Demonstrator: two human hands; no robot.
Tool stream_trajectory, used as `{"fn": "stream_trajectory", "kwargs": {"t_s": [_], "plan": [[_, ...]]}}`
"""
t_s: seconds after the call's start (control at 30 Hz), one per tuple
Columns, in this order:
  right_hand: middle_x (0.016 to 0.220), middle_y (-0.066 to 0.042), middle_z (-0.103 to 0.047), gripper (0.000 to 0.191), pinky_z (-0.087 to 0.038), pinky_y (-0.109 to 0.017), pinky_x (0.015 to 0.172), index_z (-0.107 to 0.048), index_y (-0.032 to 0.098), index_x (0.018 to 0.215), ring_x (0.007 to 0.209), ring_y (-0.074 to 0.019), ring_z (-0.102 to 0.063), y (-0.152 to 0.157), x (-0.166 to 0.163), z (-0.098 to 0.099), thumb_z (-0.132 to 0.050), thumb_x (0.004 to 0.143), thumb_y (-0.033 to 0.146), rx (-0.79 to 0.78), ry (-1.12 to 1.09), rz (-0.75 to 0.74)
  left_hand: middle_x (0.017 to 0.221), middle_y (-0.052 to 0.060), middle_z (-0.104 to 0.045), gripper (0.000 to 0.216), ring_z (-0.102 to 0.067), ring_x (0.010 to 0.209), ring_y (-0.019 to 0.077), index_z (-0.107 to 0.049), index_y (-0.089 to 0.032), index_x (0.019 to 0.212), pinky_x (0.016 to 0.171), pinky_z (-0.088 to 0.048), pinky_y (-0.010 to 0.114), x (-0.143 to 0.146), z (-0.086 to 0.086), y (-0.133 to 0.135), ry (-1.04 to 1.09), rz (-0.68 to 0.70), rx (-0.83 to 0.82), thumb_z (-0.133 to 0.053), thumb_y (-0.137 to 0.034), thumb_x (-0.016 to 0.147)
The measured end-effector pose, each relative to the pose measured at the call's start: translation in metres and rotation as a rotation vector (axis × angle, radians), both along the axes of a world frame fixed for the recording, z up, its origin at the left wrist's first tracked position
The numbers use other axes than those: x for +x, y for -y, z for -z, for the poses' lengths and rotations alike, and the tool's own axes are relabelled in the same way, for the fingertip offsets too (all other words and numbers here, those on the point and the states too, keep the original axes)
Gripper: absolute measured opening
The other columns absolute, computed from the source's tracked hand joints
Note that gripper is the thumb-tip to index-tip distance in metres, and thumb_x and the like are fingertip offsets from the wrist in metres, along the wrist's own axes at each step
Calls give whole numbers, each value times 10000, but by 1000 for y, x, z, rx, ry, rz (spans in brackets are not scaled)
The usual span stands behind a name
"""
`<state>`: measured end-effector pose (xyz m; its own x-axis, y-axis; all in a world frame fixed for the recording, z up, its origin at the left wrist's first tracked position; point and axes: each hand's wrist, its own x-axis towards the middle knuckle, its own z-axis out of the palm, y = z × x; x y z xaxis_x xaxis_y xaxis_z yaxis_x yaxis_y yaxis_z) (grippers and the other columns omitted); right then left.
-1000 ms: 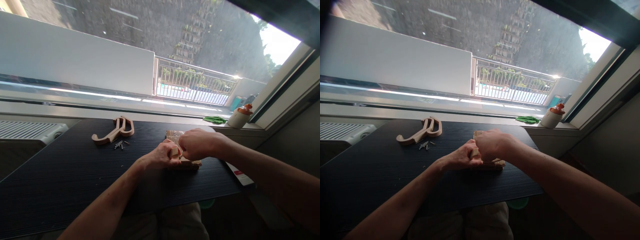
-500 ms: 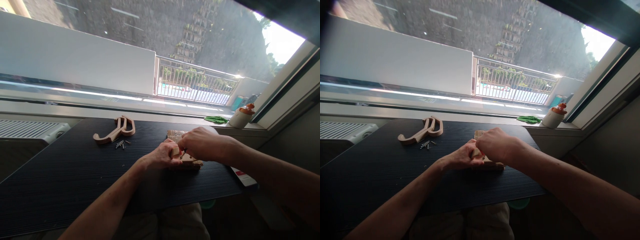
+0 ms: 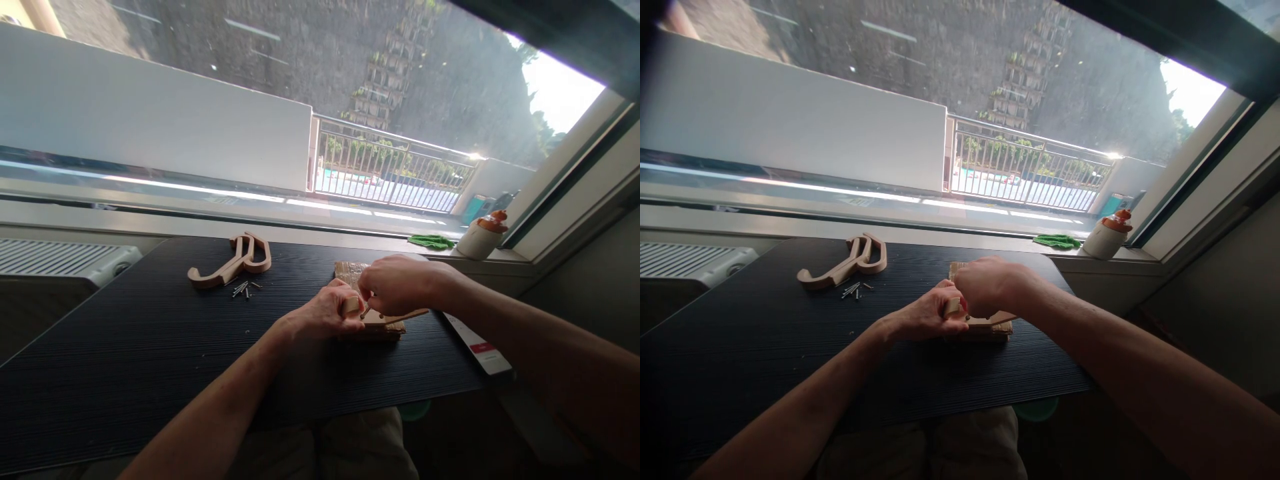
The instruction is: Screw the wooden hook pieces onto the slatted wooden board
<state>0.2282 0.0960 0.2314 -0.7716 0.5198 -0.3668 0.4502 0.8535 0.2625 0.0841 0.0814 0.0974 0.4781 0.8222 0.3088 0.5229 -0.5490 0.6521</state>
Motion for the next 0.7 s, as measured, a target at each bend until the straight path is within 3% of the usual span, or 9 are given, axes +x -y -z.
{"fn": "stream_trajectory", "kwargs": {"t_s": [0.17, 0.33, 0.5, 0.7], "plan": [[812, -56, -640, 236, -330, -241, 564, -643, 193, 914, 718, -166, -554, 0, 8, 0, -539, 706, 224, 5, -73, 0, 810, 7, -582, 142, -430, 943, 176, -595, -181, 776, 811, -357, 264, 1, -3, 2, 18, 7, -20, -625, -276, 674], [859, -57, -630, 184, -313, -229, 538, -623, 187, 873, 728, -160, -570, 14, 5, -5, -543, 715, 138, 82, -46, -44, 760, 3, -546, 160, -437, 910, 173, -526, -168, 626, 773, -365, 257, 0, -2, 0, 11, -6, -25, -617, -293, 668], [795, -63, -629, 152, -281, -239, 510, -634, 168, 833, 681, -153, -570, 16, 0, -3, -489, 794, 146, 126, -47, -133, 713, 0, -492, 250, -441, 896, 182, -474, -171, 573, 741, -371, 263, 0, -1, -1, 2, -27, -27, -621, -355, 657], [741, -73, -640, 151, -279, -243, 508, -650, 157, 825, 661, -153, -572, 10, 1, 1, -507, 785, 185, 91, -45, -117, 737, 4, -523, 230, -437, 917, 177, -448, -174, 559, 745, -377, 252, 1, 0, 0, 33, -22, -36, -620, -295, 650]]}}
